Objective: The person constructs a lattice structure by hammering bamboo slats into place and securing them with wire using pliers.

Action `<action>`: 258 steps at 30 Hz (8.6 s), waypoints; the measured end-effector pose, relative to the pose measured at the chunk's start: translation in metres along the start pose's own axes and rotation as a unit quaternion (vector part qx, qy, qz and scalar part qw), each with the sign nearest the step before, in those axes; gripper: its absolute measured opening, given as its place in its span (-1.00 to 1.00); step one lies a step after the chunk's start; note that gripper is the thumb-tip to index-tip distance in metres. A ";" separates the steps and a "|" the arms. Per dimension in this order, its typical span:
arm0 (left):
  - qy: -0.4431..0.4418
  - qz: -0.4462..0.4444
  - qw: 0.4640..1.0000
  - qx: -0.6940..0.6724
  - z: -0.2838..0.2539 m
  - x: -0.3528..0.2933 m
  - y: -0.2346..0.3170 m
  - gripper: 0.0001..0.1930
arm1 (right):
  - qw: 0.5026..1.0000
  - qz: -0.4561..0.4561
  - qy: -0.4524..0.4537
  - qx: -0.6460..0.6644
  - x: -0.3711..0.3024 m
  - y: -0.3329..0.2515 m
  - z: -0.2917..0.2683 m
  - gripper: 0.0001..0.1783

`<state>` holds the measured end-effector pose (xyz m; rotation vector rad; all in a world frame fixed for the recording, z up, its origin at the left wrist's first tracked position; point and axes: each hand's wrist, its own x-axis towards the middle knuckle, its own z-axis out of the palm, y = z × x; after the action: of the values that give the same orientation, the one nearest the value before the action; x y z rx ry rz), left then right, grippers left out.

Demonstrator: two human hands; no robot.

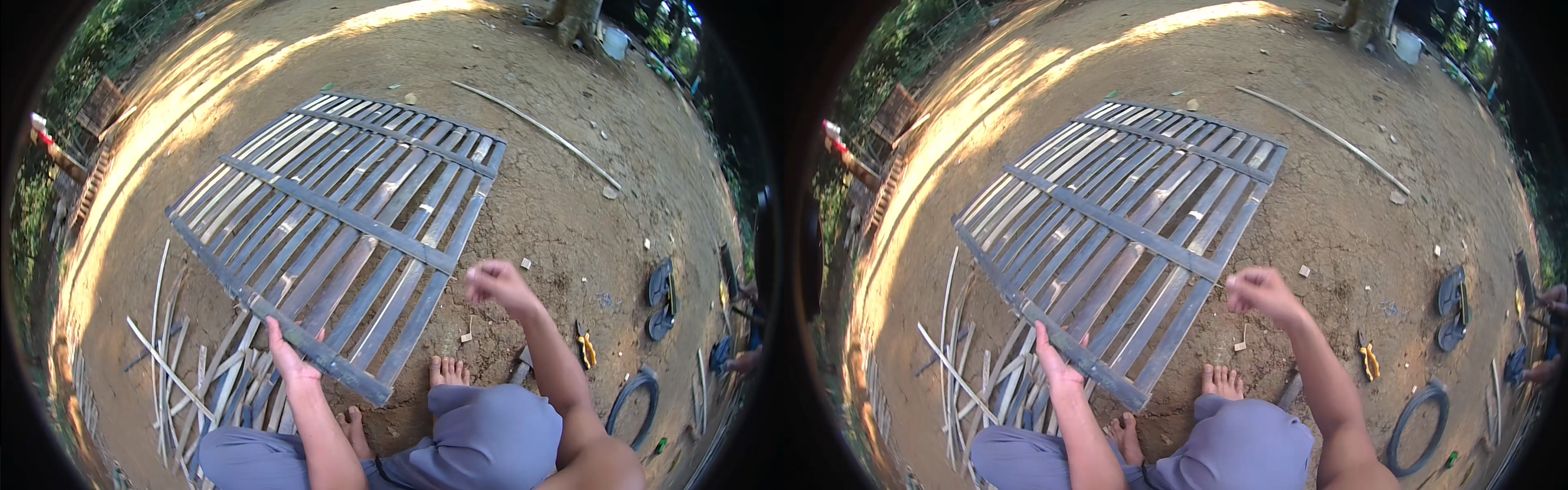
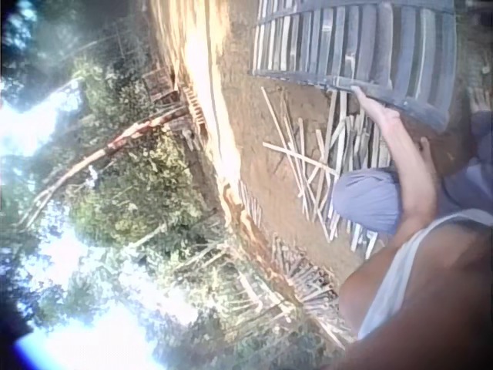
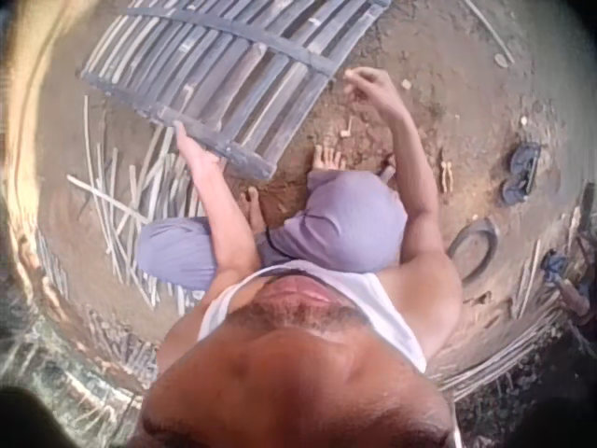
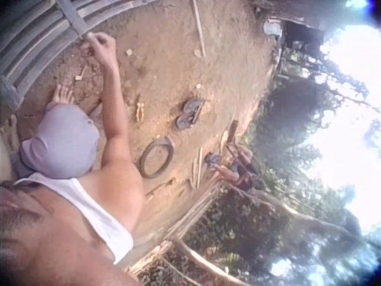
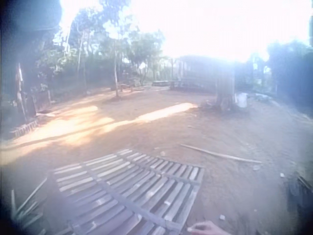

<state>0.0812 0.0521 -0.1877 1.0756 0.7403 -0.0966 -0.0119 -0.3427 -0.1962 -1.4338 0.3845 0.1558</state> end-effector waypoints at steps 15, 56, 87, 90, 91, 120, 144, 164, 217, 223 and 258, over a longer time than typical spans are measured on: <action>0.078 0.054 0.975 0.199 -0.046 0.058 0.033 -0.34 | 0.897 0.050 0.021 0.439 0.281 0.089 -0.158 -0.26; -0.023 0.226 0.529 0.818 0.046 0.445 0.090 -0.47 | 0.821 -0.063 0.362 0.438 0.000 0.088 -0.019 -0.06; -0.466 0.237 0.767 0.371 0.256 0.057 -0.363 -0.84 | 0.835 0.343 0.422 0.080 -0.209 0.186 -0.020 -0.73; -0.478 0.281 0.741 0.379 0.252 0.052 -0.357 -0.85 | 0.852 0.294 0.405 0.152 -0.208 0.180 -0.020 -0.70; -0.480 0.294 0.736 0.376 0.251 0.053 -0.355 -0.85 | 0.854 0.269 0.405 0.187 -0.198 0.167 -0.021 -0.67; -0.450 0.497 0.667 0.325 0.244 0.040 -0.359 -0.70 | 0.871 0.043 0.328 -0.364 -0.031 0.096 -0.061 -0.46; -0.437 0.347 0.750 0.355 0.239 0.043 -0.363 -0.55 | 0.816 0.064 0.246 -0.520 -0.001 0.112 -0.057 -0.43; -0.429 0.374 0.590 0.572 0.203 0.033 -0.331 0.15 | 0.822 0.008 0.285 -0.493 -0.011 0.088 -0.061 -0.45; -0.373 0.167 0.451 0.793 0.199 0.005 -0.295 0.41 | 0.800 -0.114 0.266 -0.527 -0.012 0.157 -0.090 -0.58; -0.377 0.168 0.466 0.783 0.190 0.013 -0.295 0.41 | 0.804 -0.074 0.244 -0.537 0.000 0.145 -0.083 -0.47; -0.213 -0.489 0.841 0.085 0.108 -0.053 -0.327 -0.36 | 0.799 0.124 0.361 -0.465 -0.021 0.117 -0.264 -0.41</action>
<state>-0.0406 -0.2138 -0.3779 0.6983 0.8136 -1.2629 -0.1137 -0.5833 -0.3212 -2.4062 1.2578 -0.0168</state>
